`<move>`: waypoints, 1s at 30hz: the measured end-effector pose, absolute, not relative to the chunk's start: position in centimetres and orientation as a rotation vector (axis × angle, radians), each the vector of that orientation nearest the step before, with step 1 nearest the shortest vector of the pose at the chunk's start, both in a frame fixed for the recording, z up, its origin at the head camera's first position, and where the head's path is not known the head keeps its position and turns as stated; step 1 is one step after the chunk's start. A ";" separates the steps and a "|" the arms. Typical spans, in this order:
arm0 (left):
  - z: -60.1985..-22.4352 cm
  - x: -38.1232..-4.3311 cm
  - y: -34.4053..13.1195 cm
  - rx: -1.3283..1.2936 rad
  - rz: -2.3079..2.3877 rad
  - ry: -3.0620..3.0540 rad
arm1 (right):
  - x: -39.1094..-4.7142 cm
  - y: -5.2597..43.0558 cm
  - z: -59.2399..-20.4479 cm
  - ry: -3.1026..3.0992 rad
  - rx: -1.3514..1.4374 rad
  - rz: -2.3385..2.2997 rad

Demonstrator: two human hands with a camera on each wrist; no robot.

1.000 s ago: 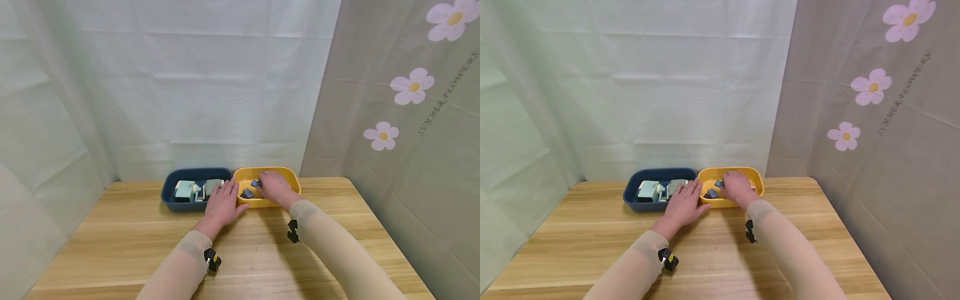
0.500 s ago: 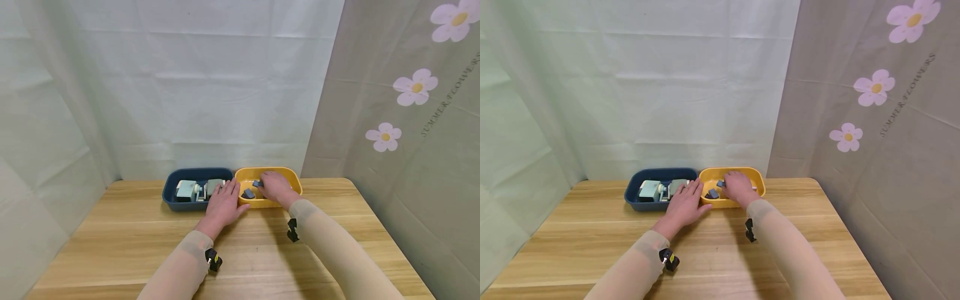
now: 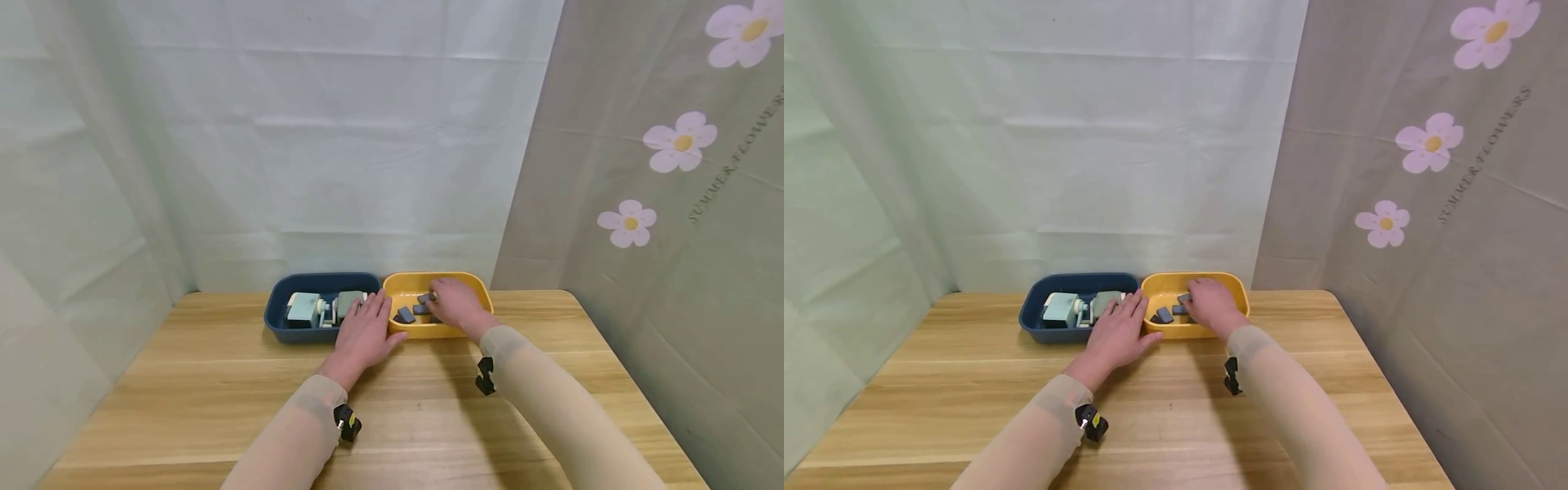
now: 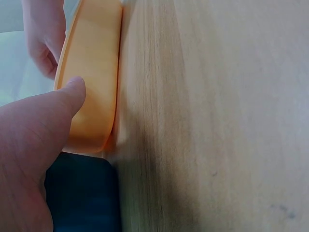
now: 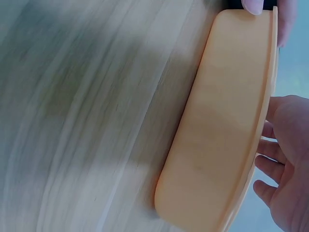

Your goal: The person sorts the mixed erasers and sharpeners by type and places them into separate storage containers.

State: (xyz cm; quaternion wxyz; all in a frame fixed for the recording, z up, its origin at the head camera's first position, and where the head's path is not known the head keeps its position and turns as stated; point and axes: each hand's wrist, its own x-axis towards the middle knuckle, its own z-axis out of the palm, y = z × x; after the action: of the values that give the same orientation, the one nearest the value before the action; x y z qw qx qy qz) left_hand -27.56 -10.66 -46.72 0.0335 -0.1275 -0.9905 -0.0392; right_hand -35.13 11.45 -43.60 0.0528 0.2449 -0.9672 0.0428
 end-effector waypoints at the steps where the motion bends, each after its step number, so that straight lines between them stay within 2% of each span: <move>1: -46.7 -27.5 -10.7 -0.395 -0.128 -3.047 | -35.0 11.6 -43.5 -2.938 0.744 0.134; 30: -46.7 -26.9 -12.7 -0.460 -0.183 -2.993 | -30.5 12.7 -43.7 -2.724 0.902 0.320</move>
State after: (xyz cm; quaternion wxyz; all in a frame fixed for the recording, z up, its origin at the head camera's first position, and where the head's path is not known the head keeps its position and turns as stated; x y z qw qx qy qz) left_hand -26.93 -12.71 -46.68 0.0537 -0.1515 -0.9852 -0.0602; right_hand -30.51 12.73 -43.73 0.1266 0.3099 -0.9359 0.1098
